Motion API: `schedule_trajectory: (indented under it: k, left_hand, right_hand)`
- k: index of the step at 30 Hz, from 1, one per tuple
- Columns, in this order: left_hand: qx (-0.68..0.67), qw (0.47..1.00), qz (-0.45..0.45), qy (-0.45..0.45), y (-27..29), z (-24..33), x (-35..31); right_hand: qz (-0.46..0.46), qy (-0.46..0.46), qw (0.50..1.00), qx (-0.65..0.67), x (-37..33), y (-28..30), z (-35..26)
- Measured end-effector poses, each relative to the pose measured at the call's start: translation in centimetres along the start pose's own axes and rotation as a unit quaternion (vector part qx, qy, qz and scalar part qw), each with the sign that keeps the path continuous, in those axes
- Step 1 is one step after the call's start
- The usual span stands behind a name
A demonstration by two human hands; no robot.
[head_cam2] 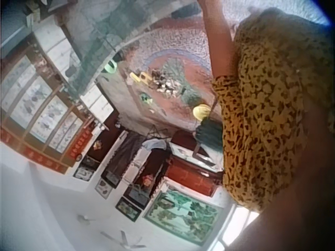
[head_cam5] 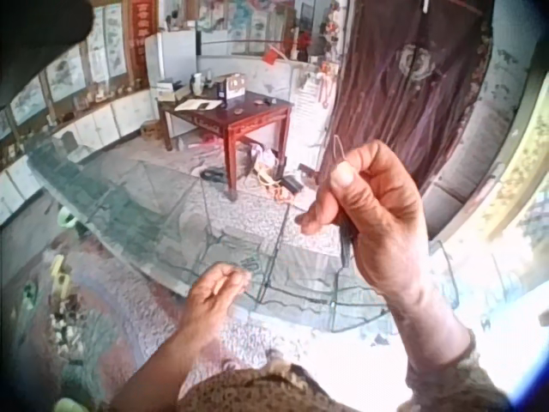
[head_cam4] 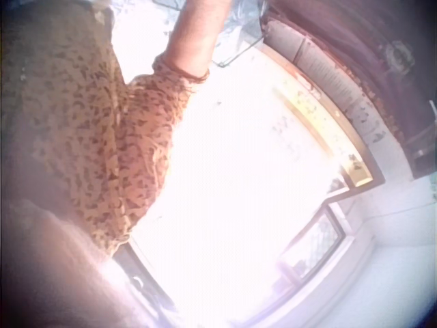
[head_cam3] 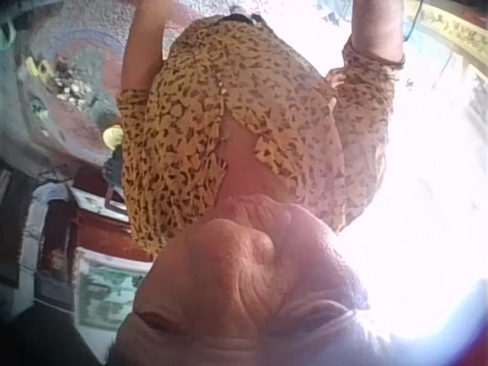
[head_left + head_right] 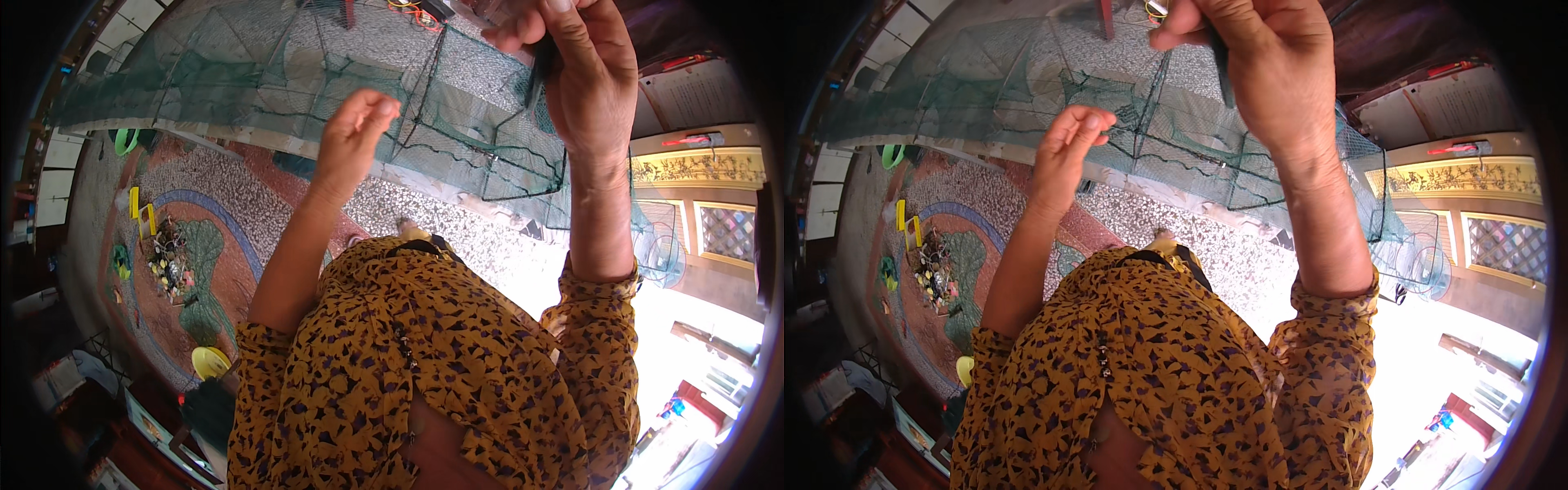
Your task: The person is assembling or repairing a green mesh collapsible fish trap by hand, inserting metal pins into the mesh and rings to secure the structure while sitting on the floor.
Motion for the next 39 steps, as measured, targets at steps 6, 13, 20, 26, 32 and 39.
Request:
schedule_trajectory:
  k: [6,13,20,26,32,39]
  left_hand:
    - [-0.216,0.975,-0.044,0.004,2.8,-1.2,0.6]
    - [-0.204,0.977,-0.022,0.052,1.6,-1.7,1.2]
    - [-0.225,0.972,-0.012,0.063,2.4,-3.5,0.7]
    - [-0.204,0.977,-0.022,0.061,1.5,-3.4,0.6]
    - [-0.12,0.989,0.011,0.084,0.9,-2.8,-0.3]
    - [-0.134,0.987,0.011,0.087,2.2,-4.0,-1.4]
  right_hand:
    - [-0.184,-0.185,0.885,-0.386,-2.3,2.6,1.1]
    - [-0.007,-0.285,0.888,-0.361,-3.8,11.0,1.6]
    - [-0.247,-0.085,0.898,-0.353,-3.1,0.6,3.2]
    - [-0.353,-0.078,0.756,-0.546,-3.0,-2.4,9.0]
    - [-0.432,-0.093,0.752,-0.489,-3.2,-3.5,11.7]
    - [-0.407,-0.141,0.855,-0.291,-4.2,-5.6,12.2]
Point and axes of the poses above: each hand's wrist, its own x-axis towards the middle knuckle, its own y-axis out of the back of the hand, z = x × y, the point moved 8 cm from there along x, towards the middle knuckle, and after that the axes turned 12 degrees about -z, right-handed, at the moved point
